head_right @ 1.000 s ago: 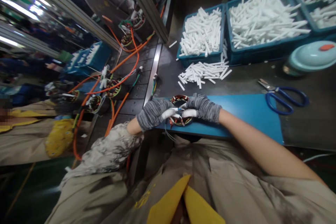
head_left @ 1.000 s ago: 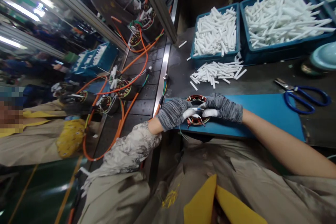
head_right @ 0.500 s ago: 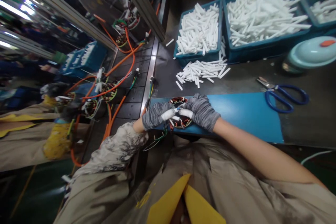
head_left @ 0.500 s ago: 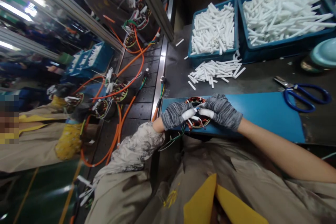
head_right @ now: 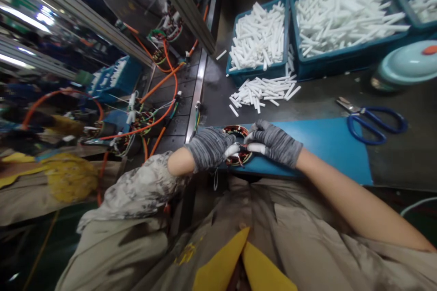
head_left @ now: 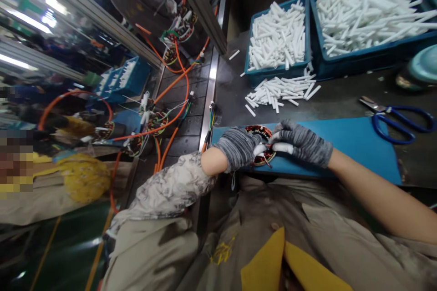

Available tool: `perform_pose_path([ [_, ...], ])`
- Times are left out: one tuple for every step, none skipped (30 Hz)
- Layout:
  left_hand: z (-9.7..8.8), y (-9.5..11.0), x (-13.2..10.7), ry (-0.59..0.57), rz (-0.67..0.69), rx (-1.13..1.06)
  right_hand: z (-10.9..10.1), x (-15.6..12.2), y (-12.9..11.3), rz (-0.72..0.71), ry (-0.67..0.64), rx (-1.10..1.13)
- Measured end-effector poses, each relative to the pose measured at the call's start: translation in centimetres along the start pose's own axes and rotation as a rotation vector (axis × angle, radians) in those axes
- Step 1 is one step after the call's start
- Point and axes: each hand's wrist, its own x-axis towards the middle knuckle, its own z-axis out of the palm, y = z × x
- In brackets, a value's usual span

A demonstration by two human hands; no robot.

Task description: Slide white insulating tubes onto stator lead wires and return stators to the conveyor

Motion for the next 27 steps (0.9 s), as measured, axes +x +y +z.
perform_pose_path([
  [-0.1, 0.1, 0.3, -0.011, 0.024, -0.008, 0.0, -0.1, 0.3, 0.013, 0.004, 0.101],
  [-0.2, 0.2, 0.6, -0.021, 0.040, -0.013, 0.1, -0.2, 0.6, 0.035, 0.017, 0.190],
  [-0.3, 0.3, 1.0, -0.029, 0.047, -0.014, 0.3, -0.2, 0.8, 0.064, 0.045, 0.267],
  [-0.4, 0.5, 1.3, -0.034, 0.050, -0.015, 0.5, -0.2, 0.9, 0.096, 0.080, 0.327],
  [-0.5, 0.7, 1.6, -0.038, 0.052, -0.015, 0.6, -0.2, 0.9, 0.127, 0.115, 0.372],
  [-0.6, 0.9, 1.9, -0.041, 0.052, -0.015, 0.8, -0.2, 0.9, 0.151, 0.140, 0.403],
  [-0.6, 1.1, 2.1, -0.046, 0.050, -0.015, 0.8, -0.2, 1.0, 0.167, 0.152, 0.422],
  [-0.7, 1.3, 2.2, -0.044, 0.034, -0.019, 0.9, -0.2, 1.0, 0.174, 0.155, 0.430],
  [-0.6, 1.4, 2.2, -0.034, 0.004, -0.030, 0.9, -0.2, 1.0, 0.178, 0.154, 0.427],
  [-0.5, 1.3, 2.1, -0.026, -0.033, -0.055, 0.8, -0.2, 1.0, 0.183, 0.157, 0.417],
  [-0.4, 1.2, 1.8, -0.019, -0.060, -0.098, 0.8, -0.3, 1.0, 0.180, 0.164, 0.402],
  [-0.2, 1.0, 1.6, -0.019, -0.067, -0.159, 0.8, -0.3, 0.9, 0.168, 0.170, 0.379],
  [0.1, 0.6, 1.2, -0.024, -0.052, -0.232, 0.8, -0.4, 0.8, 0.144, 0.170, 0.344],
  [0.5, 0.2, 0.9, -0.026, -0.023, -0.308, 0.7, -0.4, 0.7, 0.113, 0.163, 0.296],
  [1.0, -0.3, 0.7, -0.016, 0.011, -0.380, 0.7, -0.4, 0.5, 0.078, 0.151, 0.239],
  [1.5, -0.8, 0.6, 0.013, 0.043, -0.447, 0.7, -0.4, 0.3, 0.051, 0.140, 0.179],
  [2.2, -1.4, 0.5, 0.055, 0.077, -0.512, 0.7, -0.4, 0.1, 0.036, 0.125, 0.123],
  [2.8, -2.0, 0.7, 0.103, 0.114, -0.574, 0.6, -0.4, 0.0, 0.034, 0.108, 0.079],
  [3.4, -2.5, 0.9, 0.151, 0.155, -0.628, 0.5, -0.4, 0.0, 0.043, 0.090, 0.047],
  [4.0, -3.0, 1.2, 0.192, 0.197, -0.667, 0.5, -0.3, 0.0, 0.062, 0.073, 0.022],
  [4.4, -3.4, 1.5, 0.220, 0.237, -0.683, 0.4, -0.1, 0.1, 0.081, 0.054, 0.001],
  [4.6, -3.6, 1.8, 0.241, 0.259, -0.671, 0.3, 0.0, 0.2, 0.094, 0.033, -0.015],
  [4.6, -3.7, 2.0, 0.248, 0.264, -0.629, 0.1, 0.1, 0.2, 0.100, 0.011, -0.025],
  [4.4, -3.6, 2.1, 0.245, 0.248, -0.565, 0.0, 0.3, 0.3, 0.102, -0.014, -0.034],
  [4.0, -3.2, 2.0, 0.228, 0.213, -0.488, -0.1, 0.5, 0.3, 0.102, -0.042, -0.046],
  [3.5, -2.6, 1.8, 0.201, 0.158, -0.405, -0.2, 0.6, 0.2, 0.101, -0.068, -0.063],
  [2.9, -1.9, 1.4, 0.171, 0.082, -0.325, -0.3, 0.8, 0.1, 0.104, -0.092, -0.087],
])
